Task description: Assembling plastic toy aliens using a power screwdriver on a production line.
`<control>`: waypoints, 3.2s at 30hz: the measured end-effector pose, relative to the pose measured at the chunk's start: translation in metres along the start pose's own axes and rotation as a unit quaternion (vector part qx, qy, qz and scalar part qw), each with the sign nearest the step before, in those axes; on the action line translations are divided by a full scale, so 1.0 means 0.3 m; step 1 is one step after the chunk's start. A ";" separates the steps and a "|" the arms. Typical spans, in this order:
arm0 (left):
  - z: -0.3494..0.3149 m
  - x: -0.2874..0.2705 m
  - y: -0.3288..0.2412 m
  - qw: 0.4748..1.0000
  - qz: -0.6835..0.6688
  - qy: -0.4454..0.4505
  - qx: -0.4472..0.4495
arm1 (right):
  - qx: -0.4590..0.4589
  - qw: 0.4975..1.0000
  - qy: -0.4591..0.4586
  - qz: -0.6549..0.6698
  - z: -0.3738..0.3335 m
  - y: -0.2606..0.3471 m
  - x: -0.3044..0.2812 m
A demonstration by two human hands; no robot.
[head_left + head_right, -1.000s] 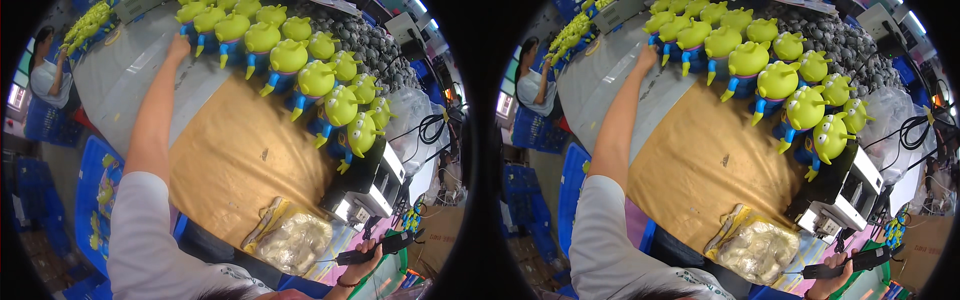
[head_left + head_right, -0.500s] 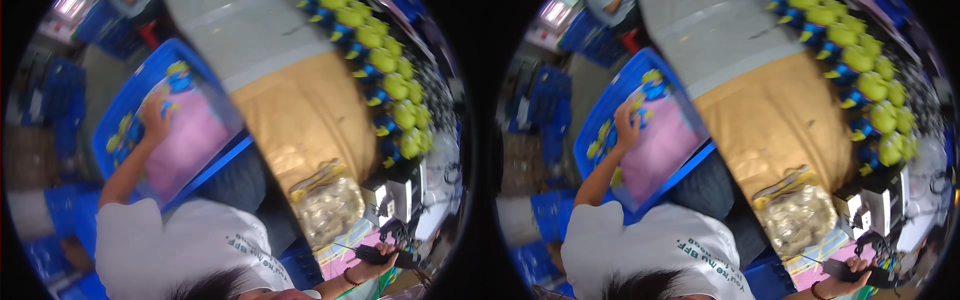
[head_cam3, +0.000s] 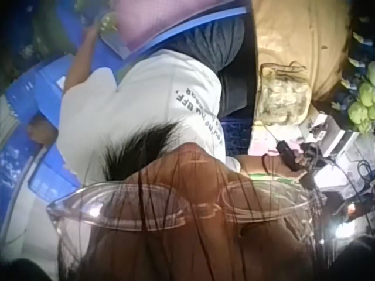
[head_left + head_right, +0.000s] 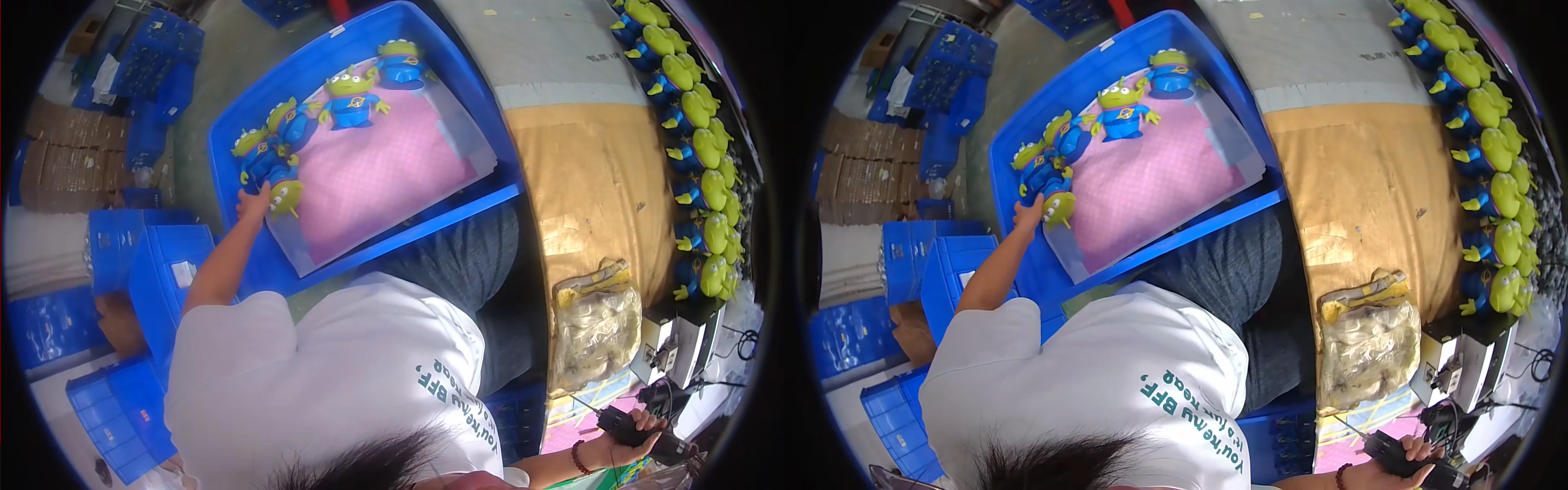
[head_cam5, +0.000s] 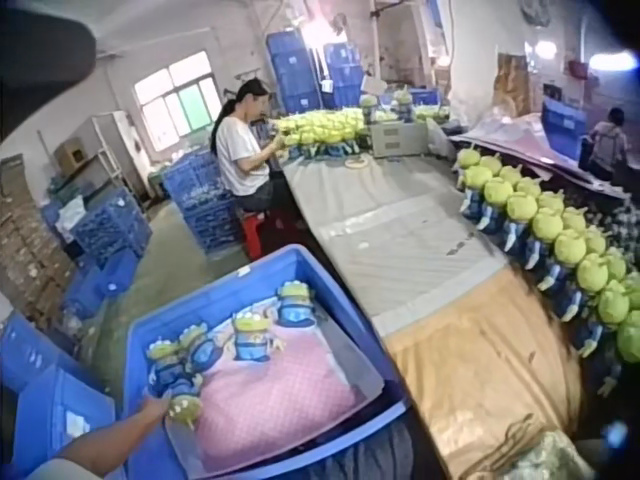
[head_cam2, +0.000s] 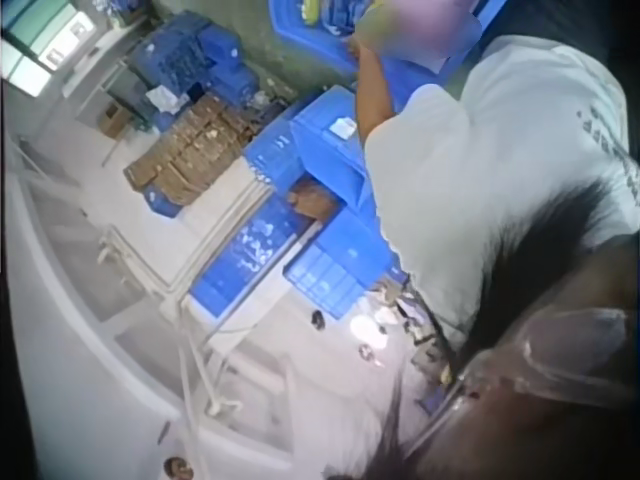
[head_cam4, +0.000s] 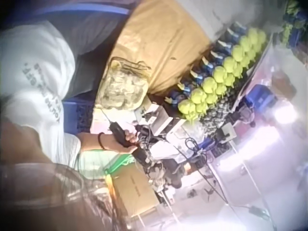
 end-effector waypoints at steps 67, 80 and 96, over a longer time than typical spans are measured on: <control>-2.470 0.125 -0.503 0.217 -0.127 0.183 0.950 | -0.228 0.944 0.169 -0.171 0.109 0.019 0.364; -2.469 0.128 -0.509 0.218 -0.130 0.184 0.950 | -0.205 0.935 0.201 -0.210 0.082 -0.079 0.343; -2.460 0.128 -0.516 0.220 -0.121 0.246 0.936 | -0.232 0.895 0.348 -0.155 0.079 -0.124 0.340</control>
Point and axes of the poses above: each hand's wrist, its own z-axis towards the middle knuckle, its own x-axis out of the palm, y = z × x, the point moved 6 cm from there along z, towards the middle knuckle, and after that the axes turned 4 degrees about -x, right-handed, at the moved point
